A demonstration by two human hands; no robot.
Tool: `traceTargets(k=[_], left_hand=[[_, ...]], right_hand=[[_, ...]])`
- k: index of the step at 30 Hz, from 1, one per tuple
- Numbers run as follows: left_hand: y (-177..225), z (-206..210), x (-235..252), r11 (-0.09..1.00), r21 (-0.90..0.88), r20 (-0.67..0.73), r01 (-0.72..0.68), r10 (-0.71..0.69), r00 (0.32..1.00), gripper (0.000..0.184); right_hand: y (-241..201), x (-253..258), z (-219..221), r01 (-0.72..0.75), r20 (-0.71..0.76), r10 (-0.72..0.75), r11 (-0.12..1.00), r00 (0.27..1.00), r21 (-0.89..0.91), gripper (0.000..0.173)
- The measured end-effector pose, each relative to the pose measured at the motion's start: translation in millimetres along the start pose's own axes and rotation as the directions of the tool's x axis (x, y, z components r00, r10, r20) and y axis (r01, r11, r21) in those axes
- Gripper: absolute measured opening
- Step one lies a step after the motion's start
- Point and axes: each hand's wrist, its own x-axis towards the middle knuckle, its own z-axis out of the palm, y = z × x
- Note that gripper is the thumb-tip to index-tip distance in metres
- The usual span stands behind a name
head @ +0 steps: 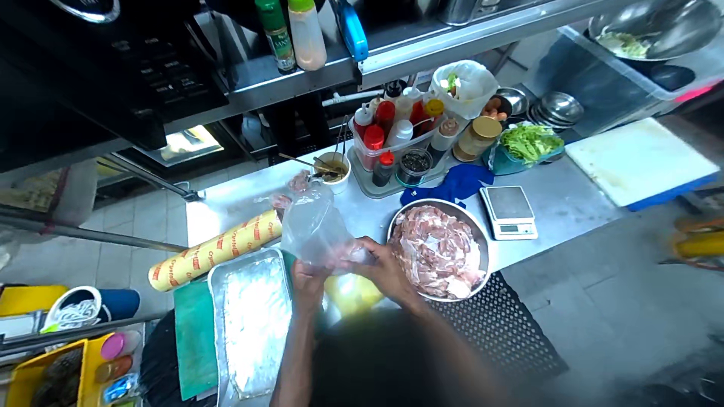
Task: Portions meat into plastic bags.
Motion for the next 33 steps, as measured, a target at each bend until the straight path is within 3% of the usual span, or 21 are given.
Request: traceTargets(k=[5,9,11,14,16,17,19,22,24,26,27,30,31,33], left_hand=[[-2,2,-4,0.999,0.022,-0.059,0.029,-0.028,0.998,0.066],[4,13,4,0.993,0.107,-0.152,-0.058,0.074,0.986,0.047],[11,17,11,0.975,0.184,-0.152,-0.124,0.153,0.976,0.035],[14,9,19,0.948,0.228,-0.034,-0.224,0.237,0.971,0.034],[8,-5,24,0.944,0.224,0.12,-0.24,0.218,0.969,0.033],[4,-10,27,0.949,0.237,0.161,-0.208,0.173,0.972,0.033],[-2,-14,39,0.946,0.312,0.126,-0.091,0.054,0.991,0.041],[-7,-20,58,0.873,0.481,-0.039,0.083,-0.073,0.997,0.049],[-21,-33,58,0.75,0.645,-0.141,0.148,-0.074,0.987,0.046],[-44,-57,46,0.531,0.831,-0.115,0.166,-0.128,0.985,0.035],[-54,-67,35,0.415,0.897,-0.063,0.151,-0.217,0.974,0.03],[-98,-77,-20,0.138,0.99,0.042,0.036,-0.525,0.85,0.025],[-114,-78,-39,0.038,0.998,0.06,-0.047,-0.566,0.822,0.029],[-137,-86,-67,-0.128,0.967,0.124,-0.219,-0.515,0.849,0.038]], right_hand=[[-7,2,10,0.152,-0.043,-0.151,0.988,0.988,0.016,0.021],[-1,10,6,0.133,-0.065,-0.135,0.991,0.989,-0.034,0.027],[-3,11,1,0.06,0.035,-0.063,0.996,0.997,0.067,0.034],[-14,14,-7,-0.091,0.212,0.024,0.945,0.977,0.314,0.048],[-18,18,-9,-0.119,0.21,0.038,0.913,0.977,0.39,0.039],[-16,22,-8,-0.088,0.14,0.036,0.919,0.989,0.383,0.03],[-9,34,-14,0.027,0.01,-0.031,0.96,0.999,0.278,0.017],[23,61,-41,0.101,-0.127,-0.12,0.984,0.985,-0.148,0.017],[42,62,-64,-0.057,-0.243,-0.042,0.92,0.969,-0.387,0.037],[50,53,-86,-0.227,-0.342,0.079,0.879,0.936,-0.419,0.068],[50,51,-94,-0.261,-0.394,0.096,0.883,0.914,-0.389,0.071],[49,43,-111,-0.246,-0.462,0.093,0.927,0.882,-0.282,0.06],[49,38,-114,-0.237,-0.458,0.097,0.937,0.884,-0.258,0.057],[48,24,-118,-0.229,-0.426,0.108,0.943,0.898,-0.242,0.051]])
